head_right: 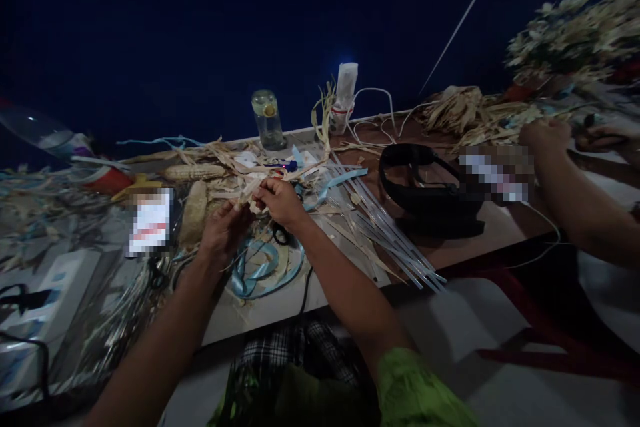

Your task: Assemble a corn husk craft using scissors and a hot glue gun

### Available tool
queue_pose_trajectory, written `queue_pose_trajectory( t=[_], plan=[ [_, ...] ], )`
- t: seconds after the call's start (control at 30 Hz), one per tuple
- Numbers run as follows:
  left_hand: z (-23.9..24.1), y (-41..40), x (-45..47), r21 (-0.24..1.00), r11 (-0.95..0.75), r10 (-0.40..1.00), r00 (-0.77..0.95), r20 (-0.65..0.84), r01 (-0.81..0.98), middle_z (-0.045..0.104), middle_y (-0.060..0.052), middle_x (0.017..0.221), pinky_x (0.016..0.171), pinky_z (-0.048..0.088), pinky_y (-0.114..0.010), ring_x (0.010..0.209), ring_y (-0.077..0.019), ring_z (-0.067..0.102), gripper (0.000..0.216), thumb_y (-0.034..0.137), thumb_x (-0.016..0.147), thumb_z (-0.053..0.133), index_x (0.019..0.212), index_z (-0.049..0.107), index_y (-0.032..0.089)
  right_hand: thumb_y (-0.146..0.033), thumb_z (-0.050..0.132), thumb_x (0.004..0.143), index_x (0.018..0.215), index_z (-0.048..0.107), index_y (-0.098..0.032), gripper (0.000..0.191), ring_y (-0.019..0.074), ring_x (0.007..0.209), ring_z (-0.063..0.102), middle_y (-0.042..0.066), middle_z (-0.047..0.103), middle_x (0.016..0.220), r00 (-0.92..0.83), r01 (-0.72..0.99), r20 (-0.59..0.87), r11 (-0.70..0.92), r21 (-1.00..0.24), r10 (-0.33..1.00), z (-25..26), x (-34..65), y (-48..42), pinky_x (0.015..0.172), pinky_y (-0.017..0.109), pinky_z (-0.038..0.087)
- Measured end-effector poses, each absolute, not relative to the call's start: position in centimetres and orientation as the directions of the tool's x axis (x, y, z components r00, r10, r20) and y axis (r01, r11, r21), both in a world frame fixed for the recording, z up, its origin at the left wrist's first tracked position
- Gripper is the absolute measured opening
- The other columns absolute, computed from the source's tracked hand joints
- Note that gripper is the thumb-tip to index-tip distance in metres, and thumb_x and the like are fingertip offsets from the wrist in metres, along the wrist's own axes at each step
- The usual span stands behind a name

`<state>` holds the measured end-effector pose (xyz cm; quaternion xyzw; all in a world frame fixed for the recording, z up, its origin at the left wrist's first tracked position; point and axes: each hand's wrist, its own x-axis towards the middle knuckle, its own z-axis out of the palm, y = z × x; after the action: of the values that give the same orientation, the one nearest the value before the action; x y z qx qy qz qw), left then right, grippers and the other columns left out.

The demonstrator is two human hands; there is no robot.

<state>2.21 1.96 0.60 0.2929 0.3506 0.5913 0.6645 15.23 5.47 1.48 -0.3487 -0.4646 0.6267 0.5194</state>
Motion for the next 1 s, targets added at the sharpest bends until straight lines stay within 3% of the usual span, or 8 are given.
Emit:
queue_pose_trajectory(
  t=[0.27, 0.5, 0.7, 0.83, 1.0],
  plan=[
    [0.1, 2.2, 2.0, 0.809, 0.111, 0.994, 0.074, -0.084, -0.578, 0.060, 0.001, 0.065, 0.062, 0.046, -0.021, 0.059, -0.0074, 0.054, 0.021, 0.024, 0.059, 0.076, 0.071, 0.061, 0.016, -0.038, 0.063, 0.066, 0.063, 0.051, -0.015, 0.026, 0.0048, 0.049, 0.047, -0.003, 0.055, 0.058, -0.230, -0.307, 0.044, -0.030, -0.951, 0.972, 1.8, 15.3, 5.3, 0.053, 0.020, 0.039],
    [0.4, 2.1, 2.0, 0.804, 0.140, 0.989, 0.041, -0.142, -0.577, 0.059, 0.003, 0.063, 0.063, 0.046, -0.020, 0.058, -0.0066, 0.054, 0.026, 0.024, 0.054, 0.078, 0.071, 0.060, 0.016, -0.041, 0.060, 0.069, 0.064, 0.053, -0.014, 0.028, 0.0042, 0.048, 0.047, -0.003, 0.054, 0.059, -0.228, -0.296, 0.036, -0.034, -0.955, 0.973, 1.3, 15.2, 5.4, 0.051, 0.020, 0.038],
    [-0.1, 2.7, 0.7, 0.776, 0.106, 0.986, -0.035, -0.162, -0.621, 0.059, 0.004, 0.063, 0.065, 0.047, -0.022, 0.058, -0.0063, 0.055, 0.023, 0.019, 0.056, 0.076, 0.069, 0.057, 0.017, -0.041, 0.059, 0.069, 0.068, 0.056, -0.015, 0.026, 0.0039, 0.048, 0.043, -0.004, 0.050, 0.056, -0.059, -0.304, 0.016, -0.003, -0.953, 0.998, 1.2, 15.7, 5.9, 0.048, 0.018, 0.034],
    [0.3, 3.0, 0.0, 0.774, 0.067, 0.986, -0.079, -0.150, -0.630, 0.059, 0.004, 0.063, 0.063, 0.047, -0.022, 0.057, -0.0063, 0.054, 0.021, 0.016, 0.058, 0.074, 0.066, 0.055, 0.017, -0.043, 0.058, 0.070, 0.060, 0.051, -0.016, 0.030, 0.0044, 0.048, 0.040, -0.003, 0.048, 0.056, 0.018, -0.341, 0.022, 0.027, -0.940, 1.000, 1.8, 16.4, 6.1, 0.045, 0.019, 0.030],
    [0.4, 3.2, 0.0, 0.774, 0.066, 0.984, -0.088, -0.155, -0.630, 0.058, 0.004, 0.062, 0.062, 0.047, -0.021, 0.056, -0.0063, 0.053, 0.021, 0.016, 0.056, 0.075, 0.063, 0.054, 0.017, -0.028, 0.061, 0.065, 0.070, 0.054, -0.017, 0.013, 0.0049, 0.050, 0.037, -0.006, 0.046, 0.057, -0.005, -0.287, 0.125, 0.118, -0.951, 0.992, 1.8, 16.3, 5.9, 0.050, 0.020, 0.032]
  ],
)
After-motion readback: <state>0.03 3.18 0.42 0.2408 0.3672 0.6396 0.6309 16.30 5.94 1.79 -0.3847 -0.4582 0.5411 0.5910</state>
